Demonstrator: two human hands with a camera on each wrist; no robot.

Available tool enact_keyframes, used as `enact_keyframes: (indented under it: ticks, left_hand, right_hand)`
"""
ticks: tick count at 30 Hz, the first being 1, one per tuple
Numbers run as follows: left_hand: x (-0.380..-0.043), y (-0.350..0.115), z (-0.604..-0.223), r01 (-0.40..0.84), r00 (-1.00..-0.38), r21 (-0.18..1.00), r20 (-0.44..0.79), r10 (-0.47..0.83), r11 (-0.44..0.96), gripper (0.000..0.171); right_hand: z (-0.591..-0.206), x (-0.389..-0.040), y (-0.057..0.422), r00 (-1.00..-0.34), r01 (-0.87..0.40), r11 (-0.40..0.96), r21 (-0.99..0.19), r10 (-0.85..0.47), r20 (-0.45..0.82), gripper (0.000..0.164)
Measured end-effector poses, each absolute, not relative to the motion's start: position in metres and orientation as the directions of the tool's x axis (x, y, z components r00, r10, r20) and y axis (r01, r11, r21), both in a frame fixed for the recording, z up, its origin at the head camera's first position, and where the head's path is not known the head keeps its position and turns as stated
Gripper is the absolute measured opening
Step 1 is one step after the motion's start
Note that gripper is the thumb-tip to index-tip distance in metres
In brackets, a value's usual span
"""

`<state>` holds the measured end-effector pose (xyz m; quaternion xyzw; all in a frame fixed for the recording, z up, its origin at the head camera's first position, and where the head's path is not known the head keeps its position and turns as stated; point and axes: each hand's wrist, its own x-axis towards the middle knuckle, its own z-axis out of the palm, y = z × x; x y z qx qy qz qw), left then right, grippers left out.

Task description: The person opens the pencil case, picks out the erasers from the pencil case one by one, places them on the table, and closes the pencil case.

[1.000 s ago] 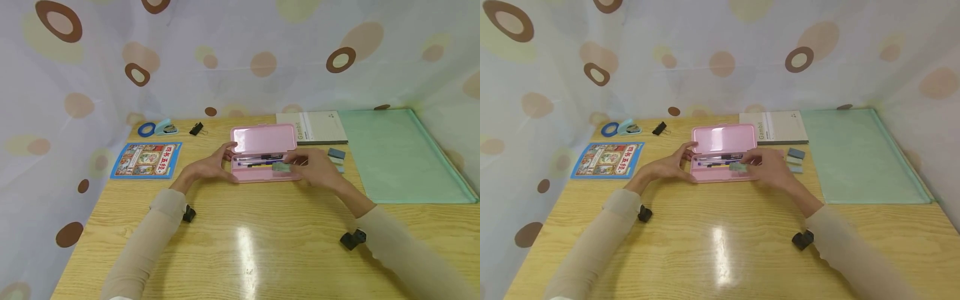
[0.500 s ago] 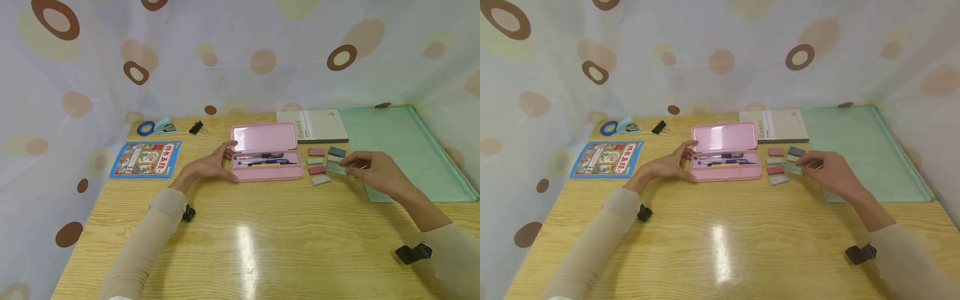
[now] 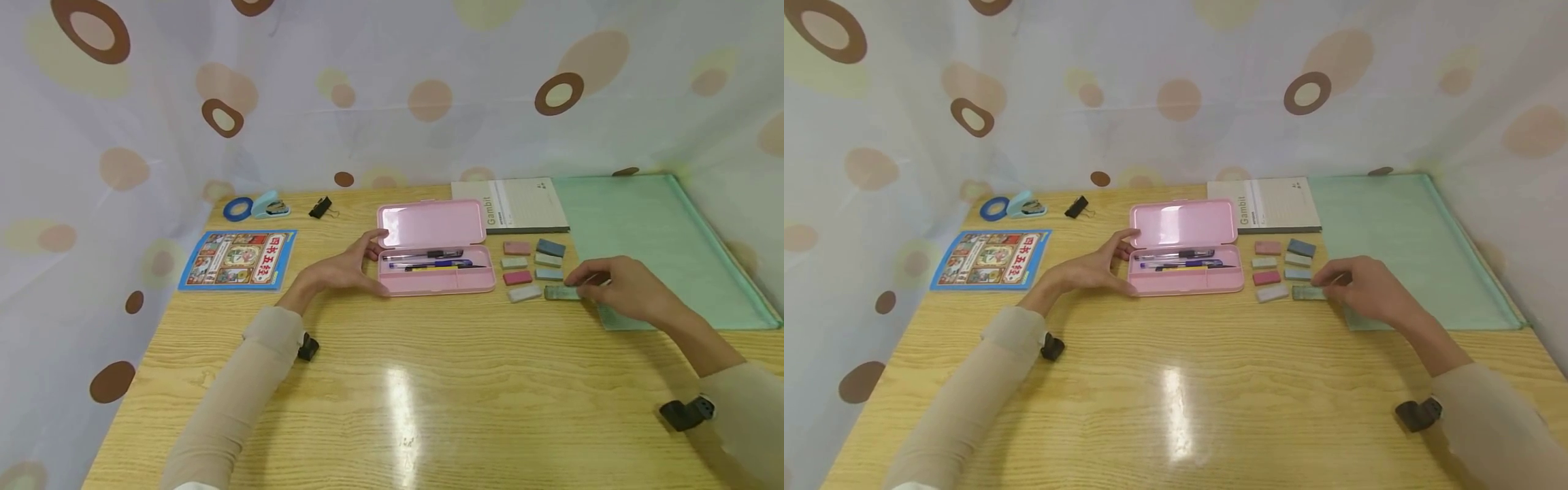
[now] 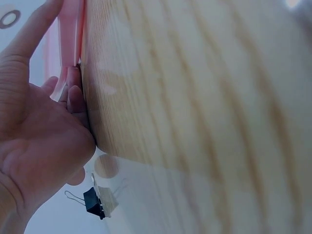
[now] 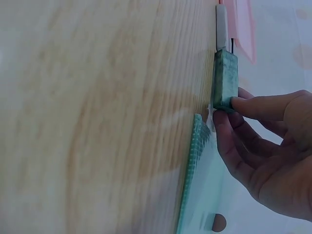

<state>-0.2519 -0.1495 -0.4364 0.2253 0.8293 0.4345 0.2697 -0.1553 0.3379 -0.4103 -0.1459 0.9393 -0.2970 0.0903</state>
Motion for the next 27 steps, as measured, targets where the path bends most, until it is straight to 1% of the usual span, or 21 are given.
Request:
enact_keyframes:
  ticks: [5, 10, 15, 17, 20, 24, 27]
  left_hand:
    - [-0.252, -0.146, -0.437, 0.15, -0.746, 0.842, -0.248, 0.618, 0.519, 0.117]
    - [-0.252, -0.145, -0.436, 0.144, -0.749, 0.839, -0.254, 0.612, 0.524, 0.117]
    - [-0.252, -0.146, -0.436, 0.13, -0.753, 0.843, -0.258, 0.605, 0.522, 0.118]
    - [-0.252, -0.147, -0.436, 0.127, -0.753, 0.845, -0.26, 0.605, 0.52, 0.117]
    - [-0.252, -0.148, -0.437, 0.125, -0.754, 0.843, -0.262, 0.603, 0.523, 0.117]
    - [-0.252, -0.149, -0.437, 0.126, -0.757, 0.84, -0.262, 0.598, 0.528, 0.117]
    - [-0.251, -0.148, -0.435, 0.127, -0.757, 0.84, -0.261, 0.599, 0.527, 0.118]
  right_hand:
    - [-0.409, -0.161, 0.341, -0.943, -0.217, 0.8, -0.559, -0.32, -0.092, 0.017]
    - [-0.399, -0.168, 0.342, -0.952, -0.223, 0.808, -0.546, -0.302, -0.058, 0.015]
    - [-0.388, -0.18, 0.33, -0.962, -0.209, 0.802, -0.559, -0.271, -0.029, 0.02]
    - [-0.386, -0.186, 0.321, -0.966, -0.194, 0.792, -0.579, -0.256, -0.027, 0.023]
    - [-0.385, -0.196, 0.303, -0.97, -0.17, 0.746, -0.644, -0.241, -0.023, 0.03]
    - [-0.386, -0.216, 0.275, -0.97, -0.145, 0.641, -0.754, -0.242, -0.02, 0.038]
    - [-0.389, -0.233, 0.254, -0.969, -0.094, 0.561, -0.822, -0.243, -0.054, 0.043]
